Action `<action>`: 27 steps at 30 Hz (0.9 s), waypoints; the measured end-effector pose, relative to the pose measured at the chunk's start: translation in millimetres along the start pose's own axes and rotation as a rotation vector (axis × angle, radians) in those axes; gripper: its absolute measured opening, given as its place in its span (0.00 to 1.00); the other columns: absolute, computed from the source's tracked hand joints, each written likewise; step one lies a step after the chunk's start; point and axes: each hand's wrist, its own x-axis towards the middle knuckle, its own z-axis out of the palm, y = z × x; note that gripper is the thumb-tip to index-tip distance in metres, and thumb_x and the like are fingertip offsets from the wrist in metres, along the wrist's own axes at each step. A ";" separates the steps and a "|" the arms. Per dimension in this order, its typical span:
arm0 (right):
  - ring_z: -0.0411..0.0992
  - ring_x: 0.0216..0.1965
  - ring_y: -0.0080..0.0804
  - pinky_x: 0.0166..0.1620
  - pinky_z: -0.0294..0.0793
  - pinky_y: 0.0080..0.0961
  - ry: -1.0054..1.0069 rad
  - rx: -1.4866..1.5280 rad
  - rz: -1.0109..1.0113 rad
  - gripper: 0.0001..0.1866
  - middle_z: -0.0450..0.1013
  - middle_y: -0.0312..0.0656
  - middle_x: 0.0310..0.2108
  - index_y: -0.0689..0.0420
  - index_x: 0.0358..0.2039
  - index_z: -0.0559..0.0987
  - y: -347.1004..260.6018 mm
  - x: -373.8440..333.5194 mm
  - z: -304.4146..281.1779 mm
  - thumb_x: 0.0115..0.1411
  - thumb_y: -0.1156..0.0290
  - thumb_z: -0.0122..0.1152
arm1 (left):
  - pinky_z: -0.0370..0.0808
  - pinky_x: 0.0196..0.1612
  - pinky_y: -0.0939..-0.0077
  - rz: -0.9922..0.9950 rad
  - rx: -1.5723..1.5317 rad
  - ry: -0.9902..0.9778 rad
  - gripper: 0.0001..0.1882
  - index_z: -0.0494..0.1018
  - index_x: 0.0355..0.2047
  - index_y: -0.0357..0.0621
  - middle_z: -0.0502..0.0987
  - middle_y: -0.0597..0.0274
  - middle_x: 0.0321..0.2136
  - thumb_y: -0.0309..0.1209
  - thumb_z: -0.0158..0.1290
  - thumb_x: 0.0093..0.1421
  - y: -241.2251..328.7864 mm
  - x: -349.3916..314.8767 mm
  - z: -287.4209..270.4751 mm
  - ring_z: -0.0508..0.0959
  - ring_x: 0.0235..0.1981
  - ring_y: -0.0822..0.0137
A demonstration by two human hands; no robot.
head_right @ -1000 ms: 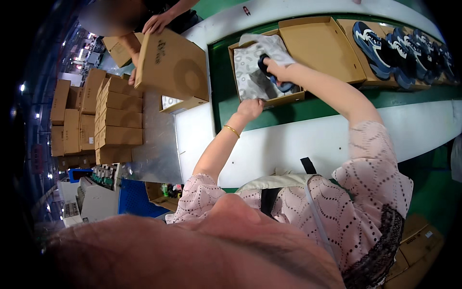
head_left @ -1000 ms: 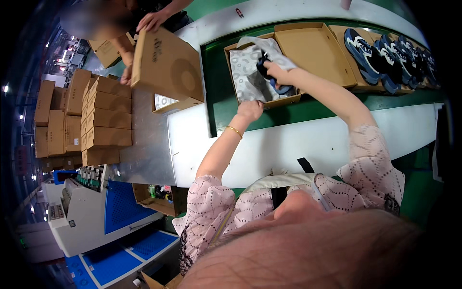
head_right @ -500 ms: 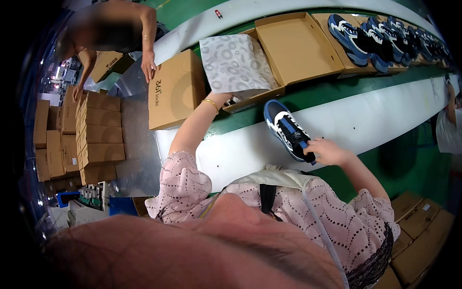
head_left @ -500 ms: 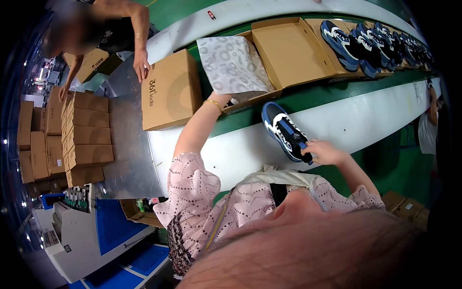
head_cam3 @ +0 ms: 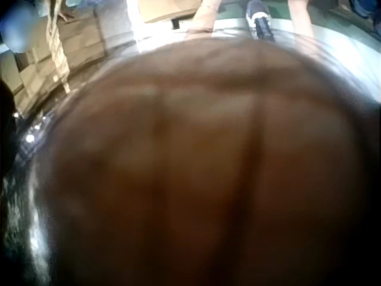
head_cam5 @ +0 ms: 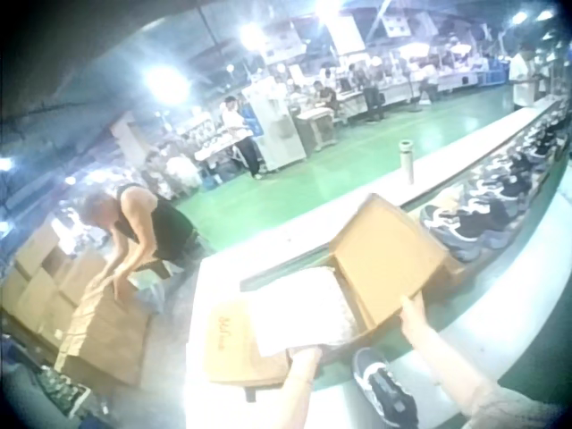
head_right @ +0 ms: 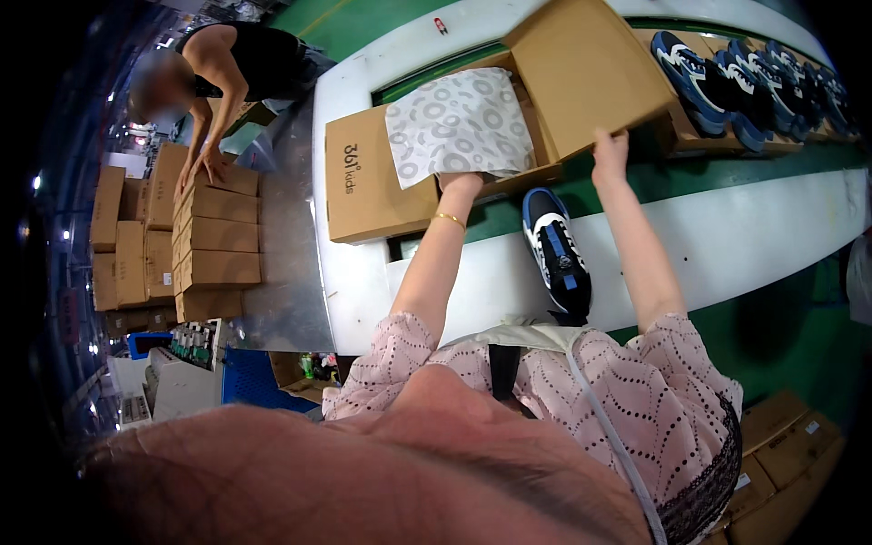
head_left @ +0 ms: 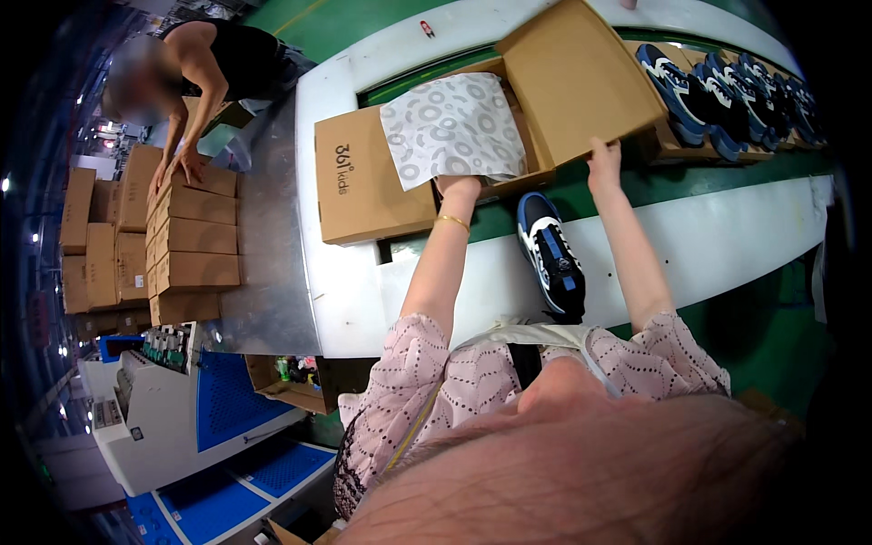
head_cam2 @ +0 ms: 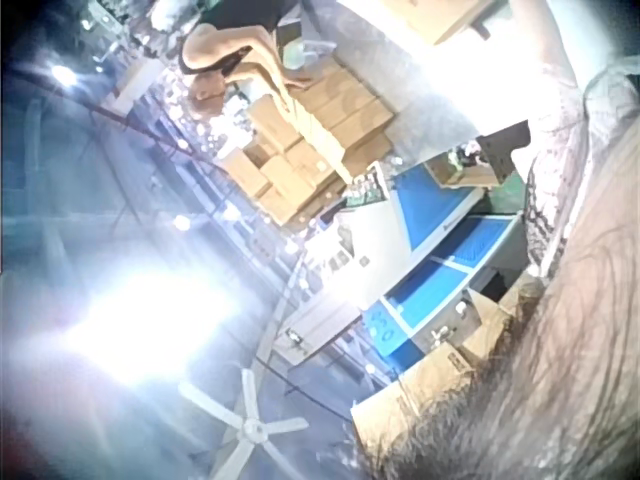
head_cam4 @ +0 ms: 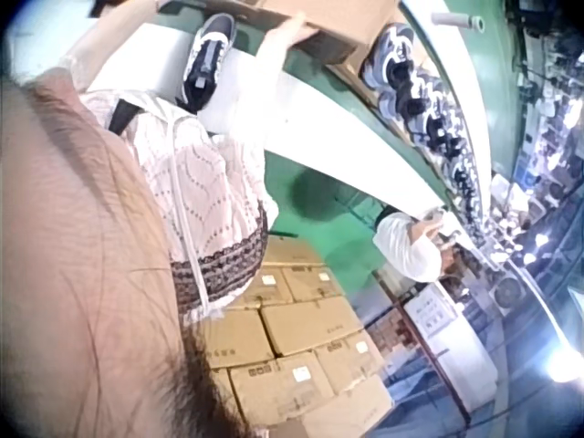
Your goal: The person repeatedly picks up blue and white sneakers, places them into cardboard boxes labeled '361° kids', and closes the boxes. The person handles the shoes and boxes by hand on a metal workbench in a warehouse setting.
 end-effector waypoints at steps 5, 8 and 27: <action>0.74 0.36 0.46 0.40 0.71 0.31 -0.172 -0.679 -0.449 0.23 0.74 0.54 0.32 0.64 0.43 0.65 -47.3 -75.9 49.1 0.49 0.71 0.59 | 0.55 0.60 0.67 0.217 -0.056 0.015 0.30 0.57 0.59 0.49 0.56 0.58 0.60 0.50 0.38 0.59 -15.6 28.0 38.5 0.56 0.60 0.59; 0.72 0.36 0.52 0.38 0.72 0.35 -0.080 -0.843 -0.435 0.24 0.73 0.57 0.31 0.64 0.44 0.64 -41.8 -54.4 13.6 0.49 0.67 0.59 | 0.55 0.60 0.67 0.266 0.032 -0.105 0.31 0.59 0.58 0.50 0.58 0.56 0.59 0.49 0.45 0.56 73.2 12.6 -47.5 0.57 0.60 0.57; 0.62 0.52 0.47 0.53 0.62 0.36 -0.054 -1.056 -0.799 0.46 0.61 0.50 0.54 0.59 0.56 0.56 -87.5 -83.9 56.0 0.40 0.58 0.70 | 0.72 0.45 0.79 -0.026 -1.145 -0.497 0.25 0.70 0.48 0.36 0.76 0.59 0.40 0.21 0.59 0.47 -36.0 2.1 -128.4 0.76 0.38 0.71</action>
